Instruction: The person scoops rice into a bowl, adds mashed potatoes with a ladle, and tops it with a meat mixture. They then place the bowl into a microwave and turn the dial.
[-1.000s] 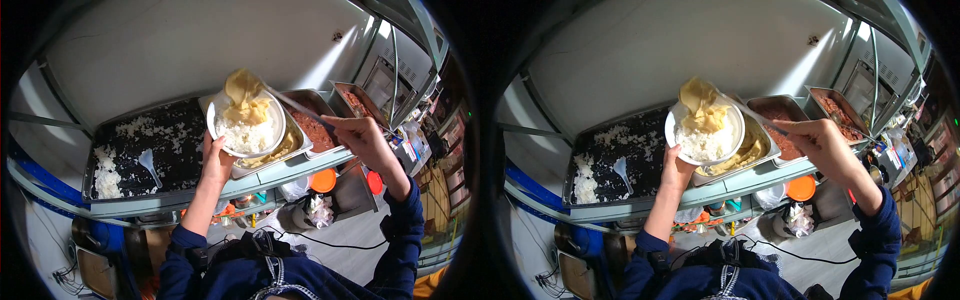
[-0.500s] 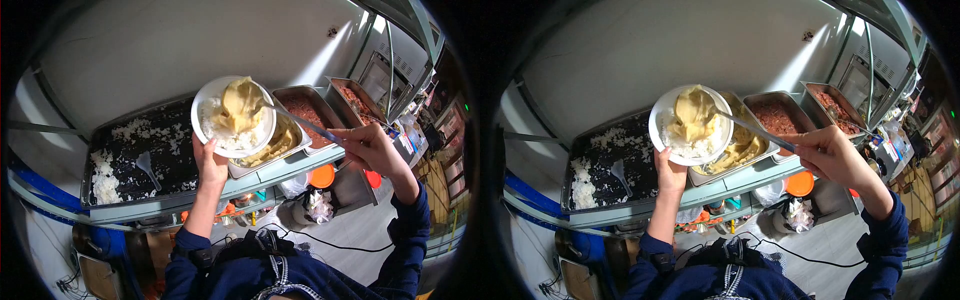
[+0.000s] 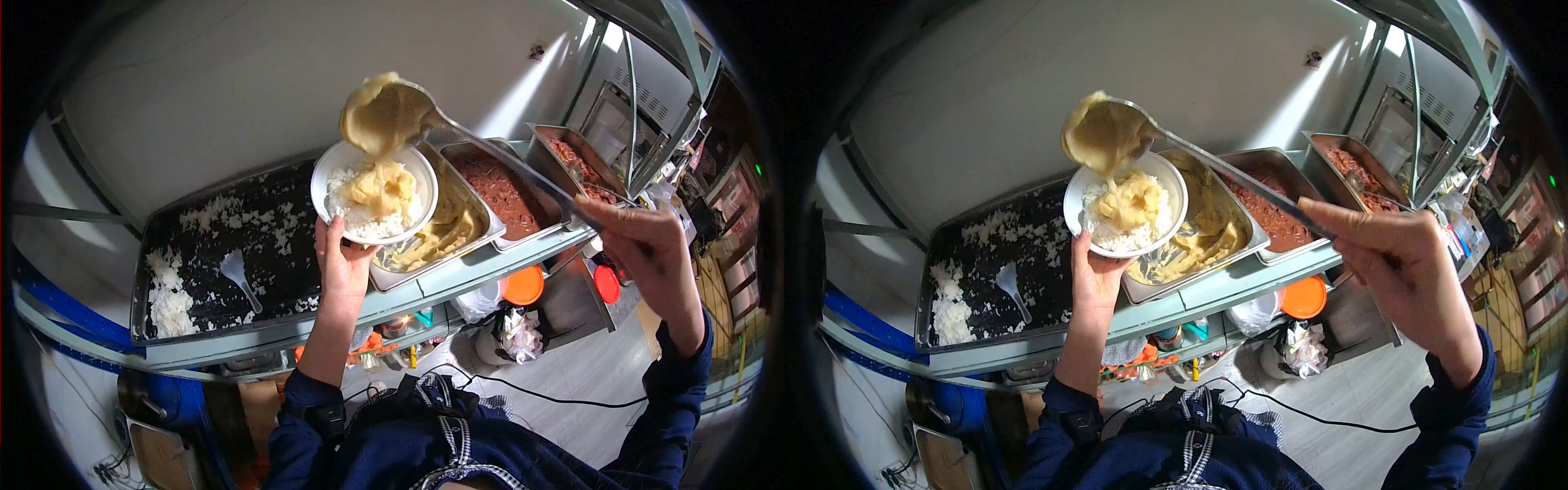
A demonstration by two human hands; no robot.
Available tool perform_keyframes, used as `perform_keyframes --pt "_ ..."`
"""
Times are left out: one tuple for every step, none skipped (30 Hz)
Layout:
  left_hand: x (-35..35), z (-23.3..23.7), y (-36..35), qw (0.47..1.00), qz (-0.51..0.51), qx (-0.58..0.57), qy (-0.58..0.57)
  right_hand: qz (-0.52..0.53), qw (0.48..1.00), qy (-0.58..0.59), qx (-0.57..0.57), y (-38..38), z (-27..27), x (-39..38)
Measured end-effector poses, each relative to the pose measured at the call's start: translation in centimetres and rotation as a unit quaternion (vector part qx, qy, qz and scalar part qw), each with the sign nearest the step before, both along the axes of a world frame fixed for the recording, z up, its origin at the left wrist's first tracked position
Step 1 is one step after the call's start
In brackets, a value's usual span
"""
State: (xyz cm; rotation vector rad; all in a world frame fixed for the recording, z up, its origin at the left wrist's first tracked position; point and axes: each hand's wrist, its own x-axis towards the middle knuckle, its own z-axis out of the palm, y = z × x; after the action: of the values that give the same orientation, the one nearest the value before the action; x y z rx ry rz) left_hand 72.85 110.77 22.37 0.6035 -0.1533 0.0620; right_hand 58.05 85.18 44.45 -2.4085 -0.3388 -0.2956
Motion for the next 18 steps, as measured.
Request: perform_keyframes --pt "0.0 -0.1 0.0 1.000 -0.001 -0.002 -0.006 -0.011 1.000 0.020 0.009 0.0 0.3 0.2" --pt "0.0 -0.1 -0.1 1.000 -0.002 -0.004 -0.012 -0.022 0.999 0.041 0.017 -0.1 0.6 0.6" --pt "-0.2 0.0 -0.2 1.000 0.001 -0.012 -0.020 -0.014 0.998 0.064 0.023 -0.1 0.6 1.1" --pt "-0.1 0.0 -0.2 1.000 0.002 -0.011 -0.019 -0.005 0.996 0.088 0.028 -0.2 0.4 1.7" --pt "-0.1 0.1 -0.2 1.000 0.003 -0.010 -0.017 0.004 0.993 0.111 0.034 -0.3 0.2 2.3" --pt "-0.1 0.1 -0.1 1.000 0.005 -0.008 -0.015 0.009 0.991 0.131 0.025 -0.3 0.0 2.7" --pt "-0.2 0.2 0.0 1.000 -0.004 -0.006 -0.020 0.014 0.988 0.152 0.015 -0.2 -0.2 3.0" --pt "-0.4 0.4 0.1 1.000 -0.003 -0.002 -0.017 0.018 0.985 0.171 0.005 -0.1 -0.2 3.2" --pt "-0.5 0.7 0.2 1.000 -0.001 0.002 -0.014 0.028 0.984 0.178 -0.010 0.1 -0.2 3.4" --pt "-0.6 1.0 0.3 1.000 0.001 0.006 -0.011 0.037 0.985 0.170 -0.017 0.0 -0.3 3.5" --pt "-0.7 1.3 0.4 1.000 -0.002 0.008 -0.008 0.048 0.985 0.163 -0.024 -0.1 -0.6 3.7" --pt "-0.8 1.5 0.6 1.000 0.003 0.020 0.006 0.058 0.986 0.156 -0.030 -0.1 -0.8 3.8" --pt "-0.9 1.6 0.7 0.999 0.008 0.032 0.019 0.037 0.985 0.168 -0.012 0.0 -0.6 3.7" --pt "-0.9 1.6 0.8 0.998 0.013 0.044 0.033 0.017 0.984 0.179 0.007 0.2 -0.1 3.4" --pt "-0.9 1.6 0.8 0.998 0.014 0.044 0.043 -0.004 0.981 0.190 0.025 0.3 0.3 3.2" --pt "-0.8 1.5 0.9 0.997 0.014 0.045 0.053 0.013 0.980 0.195 0.021 0.4 0.4 3.1" --pt "-0.7 1.5 0.9 0.997 0.014 0.047 0.061 0.030 0.979 0.199 0.018 0.3 0.5 3.2" --pt "-0.6 1.6 1.0 0.996 0.013 0.048 0.070 0.047 0.978 0.202 0.015 0.2 0.5 3.2"
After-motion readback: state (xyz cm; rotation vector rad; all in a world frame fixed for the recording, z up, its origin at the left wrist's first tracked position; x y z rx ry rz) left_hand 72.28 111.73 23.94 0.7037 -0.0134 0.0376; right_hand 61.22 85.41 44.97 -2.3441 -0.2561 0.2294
